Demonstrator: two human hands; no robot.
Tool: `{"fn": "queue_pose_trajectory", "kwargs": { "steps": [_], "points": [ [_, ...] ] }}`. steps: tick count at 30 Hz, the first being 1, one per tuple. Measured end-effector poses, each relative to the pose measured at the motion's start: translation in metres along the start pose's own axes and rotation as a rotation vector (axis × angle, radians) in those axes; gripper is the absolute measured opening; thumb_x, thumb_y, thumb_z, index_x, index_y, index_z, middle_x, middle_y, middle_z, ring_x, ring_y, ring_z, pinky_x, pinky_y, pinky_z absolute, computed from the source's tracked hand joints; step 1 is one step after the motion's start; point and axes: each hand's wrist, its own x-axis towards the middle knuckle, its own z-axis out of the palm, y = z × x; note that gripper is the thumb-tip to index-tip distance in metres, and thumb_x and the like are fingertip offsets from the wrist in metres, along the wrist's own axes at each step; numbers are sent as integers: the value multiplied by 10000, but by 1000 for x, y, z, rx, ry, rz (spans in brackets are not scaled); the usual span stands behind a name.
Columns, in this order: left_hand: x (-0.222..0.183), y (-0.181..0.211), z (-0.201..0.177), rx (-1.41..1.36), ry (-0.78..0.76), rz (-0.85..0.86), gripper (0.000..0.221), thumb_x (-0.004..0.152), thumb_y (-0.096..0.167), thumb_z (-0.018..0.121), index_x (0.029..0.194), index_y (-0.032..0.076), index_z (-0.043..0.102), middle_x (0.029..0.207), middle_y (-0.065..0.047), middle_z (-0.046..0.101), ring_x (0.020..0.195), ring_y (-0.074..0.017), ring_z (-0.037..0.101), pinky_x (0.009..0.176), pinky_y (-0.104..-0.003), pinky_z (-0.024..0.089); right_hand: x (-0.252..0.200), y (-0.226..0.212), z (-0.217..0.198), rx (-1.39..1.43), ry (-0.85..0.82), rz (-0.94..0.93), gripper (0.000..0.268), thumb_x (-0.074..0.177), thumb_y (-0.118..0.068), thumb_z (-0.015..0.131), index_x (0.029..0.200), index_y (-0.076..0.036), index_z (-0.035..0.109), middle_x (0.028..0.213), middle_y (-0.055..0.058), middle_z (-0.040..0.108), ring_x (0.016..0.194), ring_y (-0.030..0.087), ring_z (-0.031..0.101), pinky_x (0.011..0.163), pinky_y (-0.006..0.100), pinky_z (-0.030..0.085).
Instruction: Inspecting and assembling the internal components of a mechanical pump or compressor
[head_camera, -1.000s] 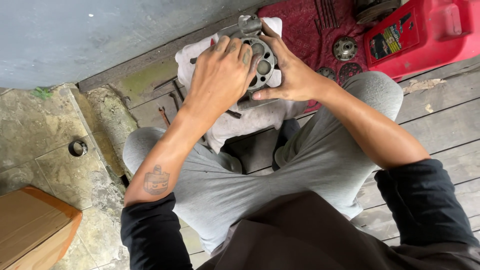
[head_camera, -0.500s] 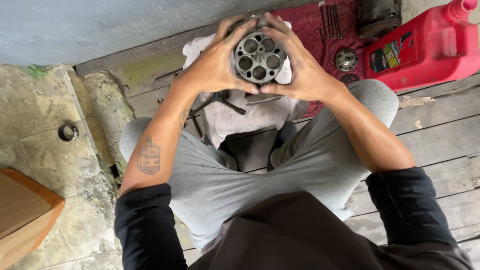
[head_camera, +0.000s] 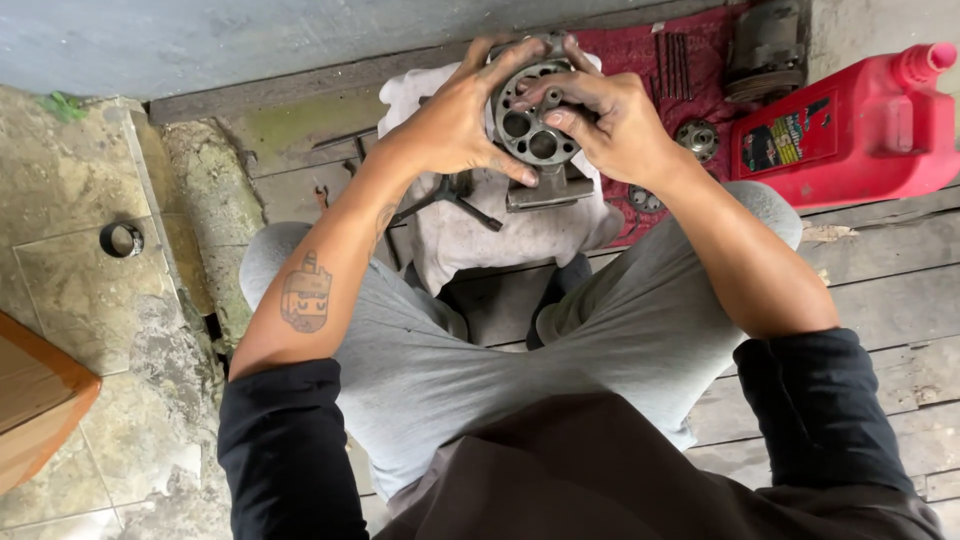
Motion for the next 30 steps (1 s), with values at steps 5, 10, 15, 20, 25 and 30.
{"fn": "queue_pose_trajectory", "kwargs": {
  "steps": [5,10,15,20,25,30],
  "points": [
    [4,3,-2,-43,-2,-7,1329,498,423,1081,1567,160,335,1577,-135,376,1372,-424,513,1164,-590,417,-4,15,12,22,262,98,240,868,17,880,1065,67,751,973,146,778,836,189,762,1309,491,294],
    [0,-3,3,-59,-10,14,1295,496,431,1088,1528,118,371,1520,-133,366,1336,-462,525,1128,-655,425,-2,1,-5,304,-46,21,530,1046,46,605,1516,73,362,1577,254,419,1452,401,509,1208,513,543],
    [-2,7,-3,-59,-28,-14,1369,477,339,1113,1575,256,298,1582,-122,322,1364,-442,523,1165,-642,407,-3,-1,3,108,59,48,212,976,50,716,1183,85,693,1122,172,749,803,187,690,1112,397,523],
    [2,5,1,-33,-47,-76,1398,465,392,1116,1581,286,282,1614,-197,292,1400,-499,462,1153,-692,363,-5,0,9,-88,342,67,391,748,29,1008,956,128,692,959,230,748,802,264,706,789,341,608],
    [3,0,7,-37,-15,-28,1406,453,386,1128,1574,268,286,1563,-167,341,1329,-478,543,1112,-686,439,2,-13,-16,17,-81,37,337,990,88,669,1323,121,627,1254,233,727,688,201,668,605,297,526],
    [3,0,4,-31,-12,-11,1388,471,402,1122,1577,248,298,1576,-158,351,1366,-476,512,1154,-686,387,0,-9,5,-72,203,-16,231,874,80,878,1046,141,737,993,232,766,789,273,759,922,396,602]
  ]
}}
